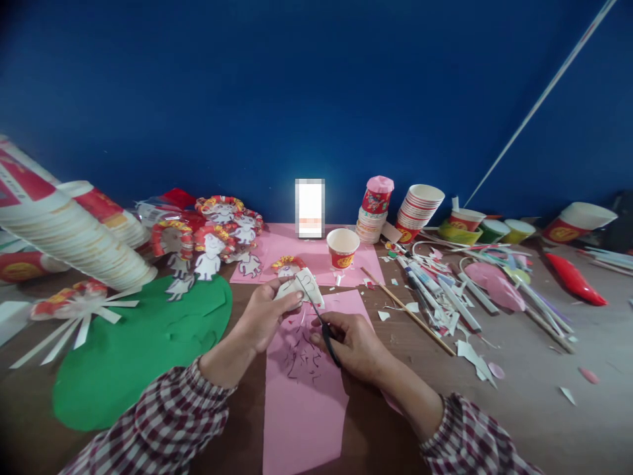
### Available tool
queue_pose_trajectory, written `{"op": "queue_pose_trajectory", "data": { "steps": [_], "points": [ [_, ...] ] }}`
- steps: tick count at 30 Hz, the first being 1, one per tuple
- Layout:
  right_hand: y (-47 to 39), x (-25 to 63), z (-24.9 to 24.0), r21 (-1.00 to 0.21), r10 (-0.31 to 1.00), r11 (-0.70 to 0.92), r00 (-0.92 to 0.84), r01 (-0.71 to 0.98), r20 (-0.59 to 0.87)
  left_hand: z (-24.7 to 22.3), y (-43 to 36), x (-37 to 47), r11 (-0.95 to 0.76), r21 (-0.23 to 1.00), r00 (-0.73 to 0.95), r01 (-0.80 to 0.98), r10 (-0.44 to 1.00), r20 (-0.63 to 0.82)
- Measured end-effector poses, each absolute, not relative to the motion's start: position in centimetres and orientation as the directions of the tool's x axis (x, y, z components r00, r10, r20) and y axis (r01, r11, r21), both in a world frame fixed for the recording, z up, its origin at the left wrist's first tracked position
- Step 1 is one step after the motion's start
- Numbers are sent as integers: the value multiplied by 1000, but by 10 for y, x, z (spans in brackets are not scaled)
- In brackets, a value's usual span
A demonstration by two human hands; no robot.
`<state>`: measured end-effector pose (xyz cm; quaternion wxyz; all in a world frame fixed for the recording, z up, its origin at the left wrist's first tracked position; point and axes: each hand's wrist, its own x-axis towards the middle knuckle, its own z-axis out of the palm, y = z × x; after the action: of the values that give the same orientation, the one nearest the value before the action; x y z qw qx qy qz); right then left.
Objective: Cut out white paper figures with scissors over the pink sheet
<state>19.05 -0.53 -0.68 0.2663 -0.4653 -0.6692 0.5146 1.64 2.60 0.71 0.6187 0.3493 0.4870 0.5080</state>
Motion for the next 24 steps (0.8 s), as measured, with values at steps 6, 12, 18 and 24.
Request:
{"op": "queue_pose_trajectory", "data": {
  "steps": [6, 12, 18, 24],
  "points": [
    [-4, 192, -5, -917, 897, 108, -435, 384, -76, 6, 23, 19, 264, 924, 32, -275, 964, -266],
    [-4, 193, -5, -923, 891, 106, -448, 370, -77, 11, 20, 22, 287, 921, 31, -264, 957, -289],
    [-4, 191, 0, -913, 890, 102, -446, 396, -94, 13, 20, 21, 300, 917, 36, -263, 953, -302],
    [-4, 189, 3, -905, 895, 103, -435, 412, -96, 10, 20, 20, 299, 912, 55, -282, 954, -296]
  ]
}}
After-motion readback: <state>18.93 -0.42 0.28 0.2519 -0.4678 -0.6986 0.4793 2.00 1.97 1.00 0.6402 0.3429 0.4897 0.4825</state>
